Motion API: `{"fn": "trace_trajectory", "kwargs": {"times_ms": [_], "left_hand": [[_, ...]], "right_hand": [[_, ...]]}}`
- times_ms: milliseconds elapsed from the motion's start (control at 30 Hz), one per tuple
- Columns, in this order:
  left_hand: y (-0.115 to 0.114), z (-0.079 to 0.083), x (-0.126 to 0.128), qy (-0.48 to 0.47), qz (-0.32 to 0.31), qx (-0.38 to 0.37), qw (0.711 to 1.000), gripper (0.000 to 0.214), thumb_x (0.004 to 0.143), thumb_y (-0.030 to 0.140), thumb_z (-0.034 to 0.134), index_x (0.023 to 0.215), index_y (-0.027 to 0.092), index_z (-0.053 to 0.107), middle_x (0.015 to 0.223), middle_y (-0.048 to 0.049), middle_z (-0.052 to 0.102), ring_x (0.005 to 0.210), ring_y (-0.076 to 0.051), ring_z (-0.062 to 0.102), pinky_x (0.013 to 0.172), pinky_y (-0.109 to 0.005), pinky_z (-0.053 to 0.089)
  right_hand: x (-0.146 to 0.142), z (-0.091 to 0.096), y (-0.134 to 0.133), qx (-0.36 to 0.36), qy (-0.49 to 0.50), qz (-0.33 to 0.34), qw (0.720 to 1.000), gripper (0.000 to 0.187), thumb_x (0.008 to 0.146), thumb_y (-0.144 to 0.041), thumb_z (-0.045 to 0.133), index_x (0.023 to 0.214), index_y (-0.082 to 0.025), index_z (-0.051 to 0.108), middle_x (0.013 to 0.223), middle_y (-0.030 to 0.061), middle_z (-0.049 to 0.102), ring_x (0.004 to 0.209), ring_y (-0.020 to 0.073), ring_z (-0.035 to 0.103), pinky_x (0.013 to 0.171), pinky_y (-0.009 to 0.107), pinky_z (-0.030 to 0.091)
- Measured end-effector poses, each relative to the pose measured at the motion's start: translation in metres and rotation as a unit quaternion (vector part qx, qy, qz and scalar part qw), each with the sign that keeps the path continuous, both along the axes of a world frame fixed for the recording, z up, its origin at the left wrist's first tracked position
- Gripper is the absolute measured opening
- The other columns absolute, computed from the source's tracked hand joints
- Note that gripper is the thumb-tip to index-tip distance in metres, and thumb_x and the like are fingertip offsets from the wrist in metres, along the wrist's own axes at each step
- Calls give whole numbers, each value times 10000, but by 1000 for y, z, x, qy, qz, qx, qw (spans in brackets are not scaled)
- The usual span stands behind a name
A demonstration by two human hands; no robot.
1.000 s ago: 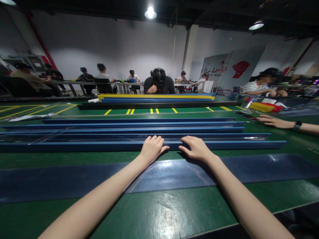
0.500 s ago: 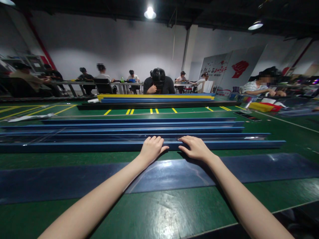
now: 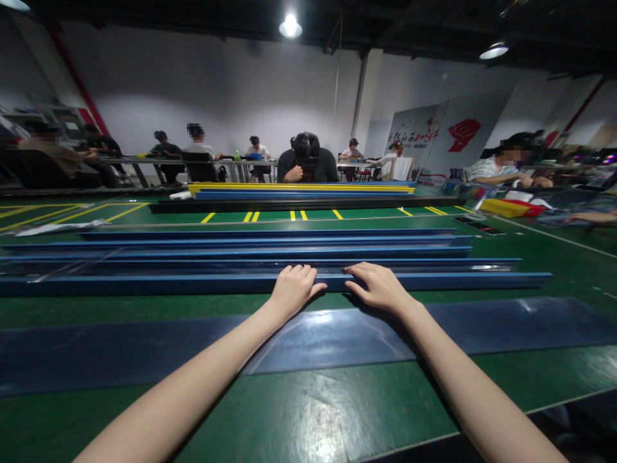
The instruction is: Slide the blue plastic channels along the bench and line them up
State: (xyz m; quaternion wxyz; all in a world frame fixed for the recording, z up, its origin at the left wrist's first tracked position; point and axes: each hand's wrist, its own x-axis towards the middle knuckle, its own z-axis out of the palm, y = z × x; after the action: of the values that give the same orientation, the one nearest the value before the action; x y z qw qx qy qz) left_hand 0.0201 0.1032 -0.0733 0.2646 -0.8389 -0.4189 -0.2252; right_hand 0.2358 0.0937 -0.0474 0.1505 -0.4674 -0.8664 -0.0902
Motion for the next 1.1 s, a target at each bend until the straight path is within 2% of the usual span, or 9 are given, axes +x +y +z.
{"fn": "trace_trajectory", "kwargs": {"times_ms": [1100], "left_hand": [[0,0,0,-5,7,-26,1000,340,818,468,451,747,150,546,697,-48,603,671,-179,536,589,-294,286]], "right_hand": [[0,-1,1,-14,-18,-13,1000,395,861,-386,360,1108,-162,572,1113,89,599,1014,193,544,837,286,413]]}}
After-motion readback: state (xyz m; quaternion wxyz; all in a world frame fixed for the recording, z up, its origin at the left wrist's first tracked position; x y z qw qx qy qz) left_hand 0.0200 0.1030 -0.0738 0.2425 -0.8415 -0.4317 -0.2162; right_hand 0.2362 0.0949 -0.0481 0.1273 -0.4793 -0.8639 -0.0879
